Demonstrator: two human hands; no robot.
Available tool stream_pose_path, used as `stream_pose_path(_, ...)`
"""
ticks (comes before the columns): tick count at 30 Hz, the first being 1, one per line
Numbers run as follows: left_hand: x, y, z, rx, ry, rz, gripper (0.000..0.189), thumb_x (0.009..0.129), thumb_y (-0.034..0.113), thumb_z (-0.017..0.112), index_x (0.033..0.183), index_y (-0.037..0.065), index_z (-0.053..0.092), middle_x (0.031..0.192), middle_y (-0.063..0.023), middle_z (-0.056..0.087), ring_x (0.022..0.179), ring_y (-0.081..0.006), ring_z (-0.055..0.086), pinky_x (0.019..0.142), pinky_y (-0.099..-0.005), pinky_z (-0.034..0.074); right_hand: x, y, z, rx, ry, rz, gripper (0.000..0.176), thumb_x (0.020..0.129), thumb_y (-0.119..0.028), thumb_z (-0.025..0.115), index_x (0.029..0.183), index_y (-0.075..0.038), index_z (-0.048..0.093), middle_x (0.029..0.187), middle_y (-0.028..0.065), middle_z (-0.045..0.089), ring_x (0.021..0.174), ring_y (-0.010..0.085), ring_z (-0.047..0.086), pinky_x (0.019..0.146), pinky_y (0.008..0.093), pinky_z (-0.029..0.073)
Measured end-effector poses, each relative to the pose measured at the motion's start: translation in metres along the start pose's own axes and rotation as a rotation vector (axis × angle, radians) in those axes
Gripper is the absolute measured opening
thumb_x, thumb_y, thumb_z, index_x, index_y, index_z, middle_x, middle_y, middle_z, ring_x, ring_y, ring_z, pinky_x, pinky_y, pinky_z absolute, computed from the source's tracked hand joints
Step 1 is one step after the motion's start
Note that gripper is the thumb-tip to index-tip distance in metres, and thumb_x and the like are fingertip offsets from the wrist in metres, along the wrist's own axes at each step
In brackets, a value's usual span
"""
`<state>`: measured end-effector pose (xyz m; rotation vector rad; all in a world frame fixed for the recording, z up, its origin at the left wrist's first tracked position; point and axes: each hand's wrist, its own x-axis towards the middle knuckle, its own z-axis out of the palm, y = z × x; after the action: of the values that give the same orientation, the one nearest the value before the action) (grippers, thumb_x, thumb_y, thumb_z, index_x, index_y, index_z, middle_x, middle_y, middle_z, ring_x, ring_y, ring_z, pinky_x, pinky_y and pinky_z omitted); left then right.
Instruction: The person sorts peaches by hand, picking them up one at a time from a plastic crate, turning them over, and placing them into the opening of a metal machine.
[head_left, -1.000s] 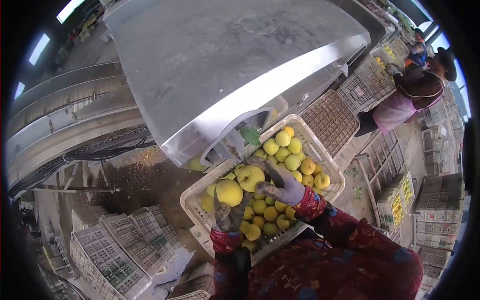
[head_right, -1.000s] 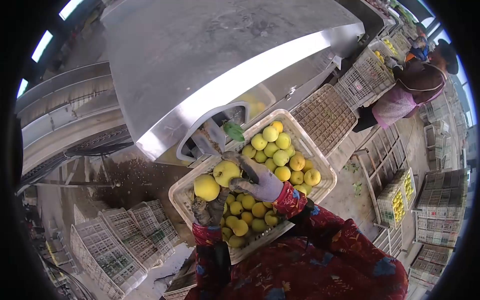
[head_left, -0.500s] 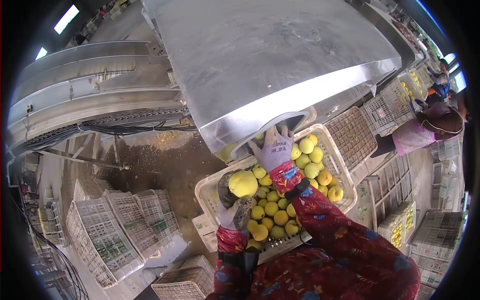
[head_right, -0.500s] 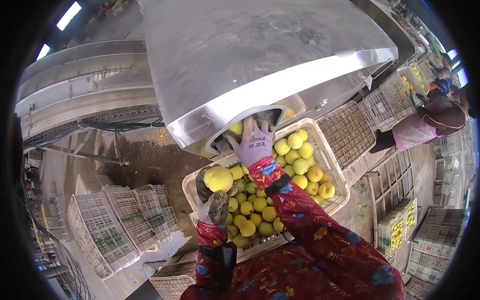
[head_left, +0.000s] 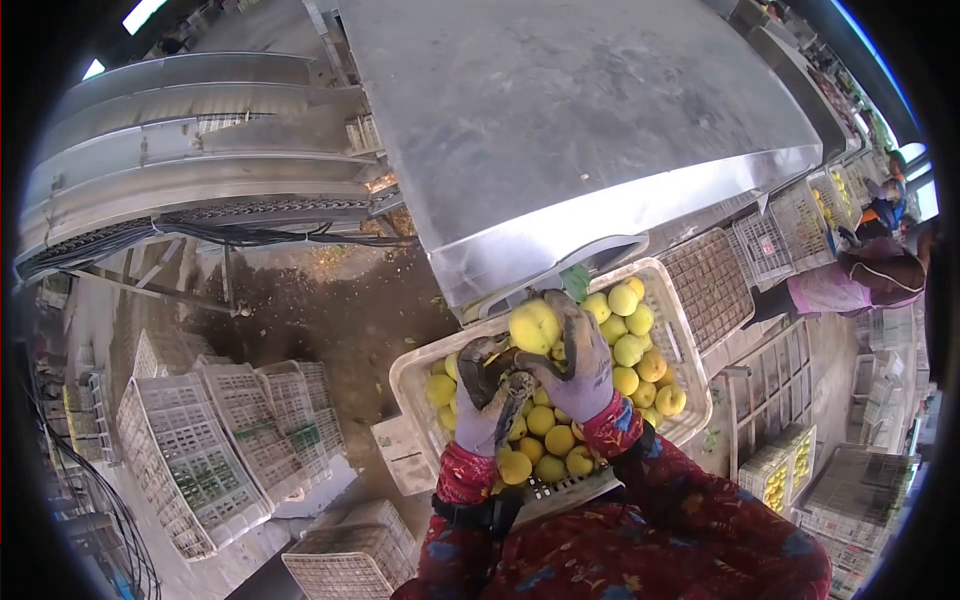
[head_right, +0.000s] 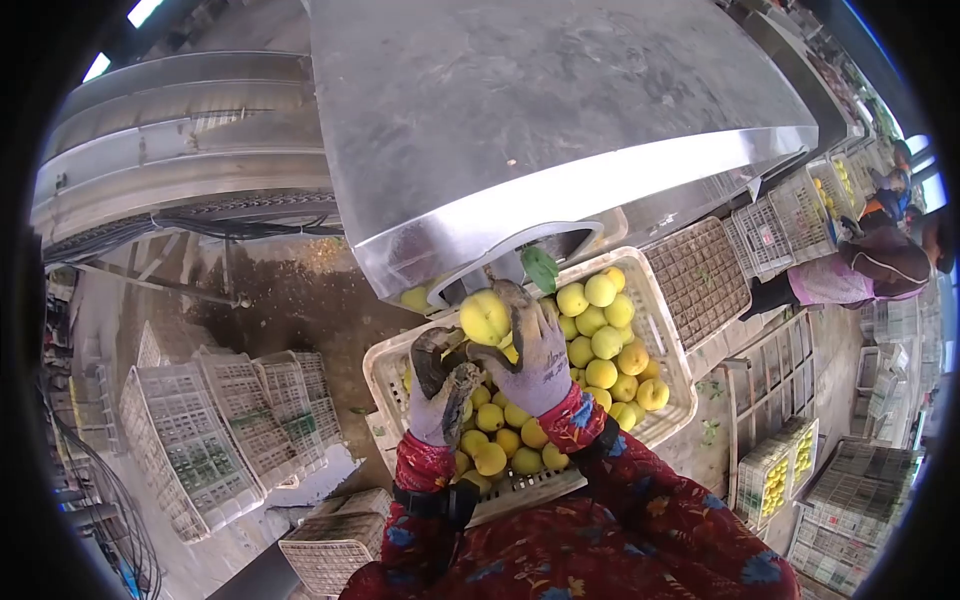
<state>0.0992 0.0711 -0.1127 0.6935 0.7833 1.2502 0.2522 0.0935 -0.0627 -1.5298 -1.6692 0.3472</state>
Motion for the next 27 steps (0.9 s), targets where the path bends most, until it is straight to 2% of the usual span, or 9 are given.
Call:
stream_pose_path(2, -0.005, -0.002, -0.030, -0.048, 0.092, -0.087, 0.054, 0.090, -0.006, 0.057, 0.140, 0.005, 0.042, 0.135, -0.0137, 0.049, 0.122, -0.0258, 0.054, 0.097, -0.0390, 0.051, 0.022, 0.019, 0.009, -0.275, 0.043, -0.016, 0.065, 0.074, -0.031, 0.080, 0.124, 0.000, 0.051, 0.118, 0.0203, 0.058, 0.111, 0.0421, 0.051, 0.092, 0.0506, 0.043)
stream_pose_path(5, -0.013, -0.035, -0.091, 0.966, 0.150, -0.279, 0.054, 0.087, 0.019, 0.069, 0.135, 0.007, 0.049, 0.140, -0.0153, 0.048, 0.119, -0.0309, 0.055, 0.096, -0.0475, 0.048, 0.051, 0.050, 0.033, -0.537, -0.076, -0.046, 0.055, 0.076, -0.029, 0.079, 0.115, 0.001, 0.055, 0.109, 0.0207, 0.057, 0.112, 0.0416, 0.049, 0.089, 0.0516, 0.044)
stream_pose_path(9, -0.009, -0.071, -0.059, 1.869, 0.020, -0.602, 0.070, 0.080, 0.041, 0.072, 0.140, 0.016, 0.048, 0.143, -0.0128, 0.044, 0.127, -0.0370, 0.046, 0.095, -0.0506, 0.046, 0.034, 0.033, 0.002, -0.158, 0.196, -0.006, 0.050, 0.077, -0.023, 0.079, 0.113, 0.002, 0.054, 0.111, 0.0221, 0.057, 0.111, 0.0443, 0.050, 0.091, 0.0499, 0.045)
stream_pose_path(11, -0.002, -0.117, -0.090, 2.060, -0.085, -0.548, 0.068, 0.080, 0.039, 0.072, 0.140, 0.019, 0.048, 0.144, -0.0123, 0.042, 0.127, -0.0397, 0.044, 0.093, -0.0455, 0.048, -0.017, 0.048, 0.014, 0.039, -0.087, 0.348, 0.057, 0.077, -0.024, 0.078, 0.120, 0.001, 0.052, 0.114, 0.0222, 0.058, 0.113, 0.0436, 0.051, 0.091, 0.0477, 0.046)
stream_pose_path(17, 0.006, -0.082, -0.096, 1.526, 0.082, -0.501, 0.055, 0.083, 0.033, 0.073, 0.128, 0.010, 0.052, 0.133, -0.0139, 0.053, 0.110, -0.0322, 0.060, 0.087, -0.0440, 0.053, -0.063, 0.155, 0.143, -0.509, -0.598, 0.623, 0.073, 0.074, -0.026, 0.078, 0.136, -0.006, 0.045, 0.134, 0.0244, 0.053, 0.124, 0.0397, 0.053, 0.100, 0.0457, 0.048)
stream_pose_path(20, -0.006, -0.088, -0.127, 0.799, 0.102, -0.207, 0.045, 0.088, 0.029, 0.071, 0.122, 0.005, 0.056, 0.113, -0.0127, 0.062, 0.098, -0.0247, 0.066, 0.082, -0.0372, 0.056, -0.053, 0.134, 0.120, -0.289, -0.539, 0.829, 0.082, 0.071, -0.027, 0.079, 0.142, -0.009, 0.042, 0.143, 0.0239, 0.045, 0.127, 0.0400, 0.052, 0.103, 0.0442, 0.047)
stream_pose_path(21, -0.012, -0.082, -0.116, 0.228, 0.258, -0.377, 0.032, 0.095, 0.022, 0.063, 0.120, 0.001, 0.059, 0.107, -0.0098, 0.065, 0.097, -0.0177, 0.065, 0.078, -0.0275, 0.055, -0.061, 0.127, 0.108, -0.207, -0.476, 0.719, 0.082, 0.071, -0.023, 0.079, 0.143, -0.011, 0.043, 0.146, 0.0209, 0.043, 0.124, 0.0385, 0.054, 0.100, 0.0442, 0.049)
stream_pose_path(24, -0.011, -0.058, -0.114, 0.524, -0.058, -0.125, 0.034, 0.098, 0.019, 0.060, 0.125, -0.002, 0.058, 0.113, -0.0105, 0.066, 0.102, -0.0165, 0.064, 0.086, -0.0280, 0.053, -0.051, 0.093, 0.038, 0.261, -0.723, 0.252, 0.085, 0.070, -0.014, 0.080, 0.145, -0.007, 0.040, 0.143, 0.0205, 0.045, 0.124, 0.0364, 0.053, 0.103, 0.0397, 0.046)
stream_pose_path(27, -0.009, -0.033, -0.093, 0.408, -0.170, -0.235, 0.042, 0.098, 0.020, 0.059, 0.132, -0.005, 0.055, 0.122, -0.0131, 0.065, 0.110, -0.0165, 0.062, 0.096, -0.0294, 0.049, -0.054, 0.056, 0.001, 0.577, -0.673, 0.523, 0.073, 0.069, -0.015, 0.081, 0.136, -0.009, 0.051, 0.134, 0.0171, 0.052, 0.120, 0.0352, 0.055, 0.100, 0.0418, 0.047)
